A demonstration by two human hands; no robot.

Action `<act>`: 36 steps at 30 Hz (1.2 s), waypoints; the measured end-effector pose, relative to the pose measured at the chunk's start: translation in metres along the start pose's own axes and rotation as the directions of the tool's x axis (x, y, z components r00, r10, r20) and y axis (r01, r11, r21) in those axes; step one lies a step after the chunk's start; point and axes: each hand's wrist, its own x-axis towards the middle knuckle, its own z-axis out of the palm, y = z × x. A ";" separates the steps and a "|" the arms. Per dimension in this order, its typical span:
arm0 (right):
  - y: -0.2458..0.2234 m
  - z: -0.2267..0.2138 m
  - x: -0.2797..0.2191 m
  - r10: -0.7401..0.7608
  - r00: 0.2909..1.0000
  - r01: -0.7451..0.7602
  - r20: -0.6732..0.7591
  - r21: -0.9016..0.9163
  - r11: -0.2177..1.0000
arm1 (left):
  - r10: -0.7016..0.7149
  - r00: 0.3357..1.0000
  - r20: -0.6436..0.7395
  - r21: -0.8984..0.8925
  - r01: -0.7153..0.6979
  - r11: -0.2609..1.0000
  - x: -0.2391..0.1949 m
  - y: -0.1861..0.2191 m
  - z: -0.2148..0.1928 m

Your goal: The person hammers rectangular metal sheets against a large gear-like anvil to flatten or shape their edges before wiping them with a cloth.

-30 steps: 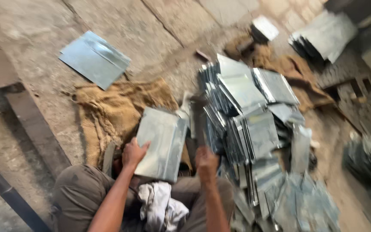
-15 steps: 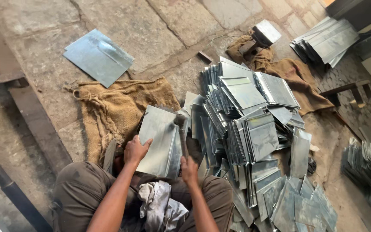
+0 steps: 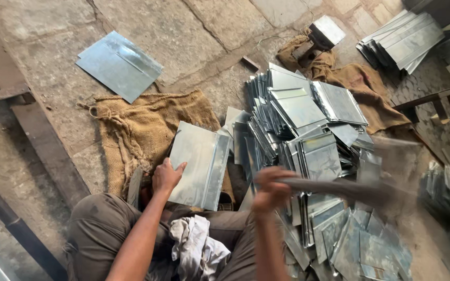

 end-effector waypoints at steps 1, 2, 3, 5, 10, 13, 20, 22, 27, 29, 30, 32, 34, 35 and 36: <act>0.034 -0.001 -0.037 -0.207 0.963 0.254 0.170 -0.335 0.908 | 0.006 1.000 -0.007 -0.003 -0.007 1.000 0.002 -0.001 0.004; 0.054 -0.004 -0.084 0.045 0.948 0.178 0.315 -0.642 0.746 | 0.013 1.000 -0.015 -0.005 -0.013 1.000 0.005 -0.003 0.008; 0.064 0.000 -0.118 0.290 0.895 -0.008 0.339 -0.638 0.770 | 0.023 0.999 -0.022 -0.002 -0.023 1.000 0.007 -0.008 0.011; 0.072 -0.001 -0.139 0.714 0.668 -0.436 0.212 -0.666 0.605 | 0.022 0.998 -0.066 0.008 -0.021 1.000 0.005 -0.011 0.021; 0.003 -0.019 -0.050 0.790 0.593 -0.689 0.155 -0.410 0.597 | 0.026 0.998 -0.049 0.015 -0.025 1.000 0.008 -0.010 0.020; -0.061 0.004 0.026 0.269 0.941 -0.284 0.208 0.050 0.957 | 0.030 0.999 -0.038 -0.007 -0.030 1.000 0.005 -0.006 0.008; -0.039 0.029 0.000 0.098 0.993 -0.101 0.062 0.049 0.994 | 0.033 0.999 -0.031 0.023 -0.033 0.999 0.002 0.000 0.003; -0.006 0.029 -0.062 0.315 0.936 -0.227 0.160 -0.411 0.883 | 0.033 0.999 -0.025 0.032 -0.032 0.999 0.006 -0.001 0.003; 0.019 0.011 -0.064 0.725 0.673 -0.523 0.146 -0.599 0.606 | 0.072 0.997 -0.033 0.044 -0.071 0.996 0.010 -0.005 0.016; 0.012 0.006 -0.044 0.678 0.721 -0.554 0.145 -0.467 0.689 | 0.083 0.995 -0.056 0.062 -0.079 0.995 0.018 -0.006 0.018; 0.003 0.000 -0.046 0.665 0.736 -0.584 0.126 -0.379 0.718 | 0.088 0.995 -0.050 0.079 -0.084 0.993 0.012 -0.010 0.022; 0.007 0.014 -0.046 0.640 0.760 -0.623 0.111 -0.153 0.767 | 0.086 0.995 -0.055 0.049 -0.083 0.995 0.015 -0.009 0.012; 0.010 0.008 -0.068 0.628 0.770 -0.600 0.114 -0.204 0.773 | 0.064 0.997 -0.049 0.038 -0.062 0.997 -0.005 -0.018 0.015; 0.019 0.011 -0.079 0.620 0.772 -0.540 0.142 -0.368 0.757 | 0.068 0.996 -0.060 0.044 -0.065 0.997 -0.007 -0.018 0.015; 0.024 0.011 -0.092 0.667 0.723 -0.487 0.181 -0.551 0.678 | 0.071 0.995 -0.071 0.051 -0.068 0.996 -0.012 -0.020 0.013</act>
